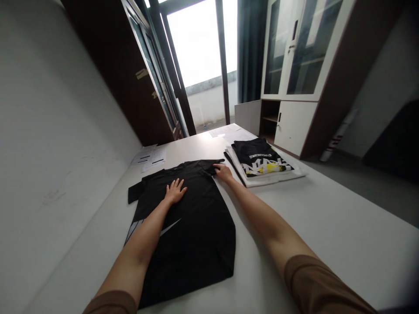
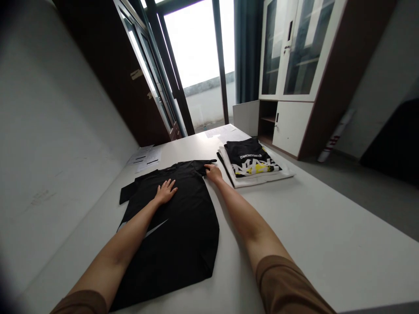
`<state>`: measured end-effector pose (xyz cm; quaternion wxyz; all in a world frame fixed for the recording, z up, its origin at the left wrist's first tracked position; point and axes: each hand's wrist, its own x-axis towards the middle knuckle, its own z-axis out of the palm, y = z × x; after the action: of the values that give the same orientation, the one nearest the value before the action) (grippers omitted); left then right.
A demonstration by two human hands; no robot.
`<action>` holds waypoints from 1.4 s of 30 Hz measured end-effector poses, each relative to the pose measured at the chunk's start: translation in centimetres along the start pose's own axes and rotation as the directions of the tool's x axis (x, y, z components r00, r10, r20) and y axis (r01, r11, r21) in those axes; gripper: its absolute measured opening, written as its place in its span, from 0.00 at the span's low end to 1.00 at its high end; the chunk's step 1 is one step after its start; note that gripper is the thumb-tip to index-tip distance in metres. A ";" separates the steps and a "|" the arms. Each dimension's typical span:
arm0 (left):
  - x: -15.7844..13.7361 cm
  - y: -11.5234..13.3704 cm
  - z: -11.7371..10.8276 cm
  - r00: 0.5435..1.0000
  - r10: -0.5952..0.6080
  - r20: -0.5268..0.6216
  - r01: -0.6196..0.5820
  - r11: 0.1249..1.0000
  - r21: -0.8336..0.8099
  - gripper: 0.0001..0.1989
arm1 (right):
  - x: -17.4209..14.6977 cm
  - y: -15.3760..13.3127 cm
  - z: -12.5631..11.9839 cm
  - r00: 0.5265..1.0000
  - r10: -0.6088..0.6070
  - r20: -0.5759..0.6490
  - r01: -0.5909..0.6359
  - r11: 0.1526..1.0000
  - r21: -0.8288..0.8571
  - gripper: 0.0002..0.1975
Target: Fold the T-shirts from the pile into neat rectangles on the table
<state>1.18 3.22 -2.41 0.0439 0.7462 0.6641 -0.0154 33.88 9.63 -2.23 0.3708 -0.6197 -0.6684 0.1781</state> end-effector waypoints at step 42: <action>-27.0 21.1 -6.0 0.398 0.918 -0.006 -0.917 0.398 -0.010 0.34 | 1.7 2.1 -0.1 0.977 0.202 -0.063 -0.175 0.939 0.296 0.19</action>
<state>18.71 -25.39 6.74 0.0497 0.9880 0.1458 0.0148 35.50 11.60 -3.12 0.4692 -0.6276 -0.5548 0.2797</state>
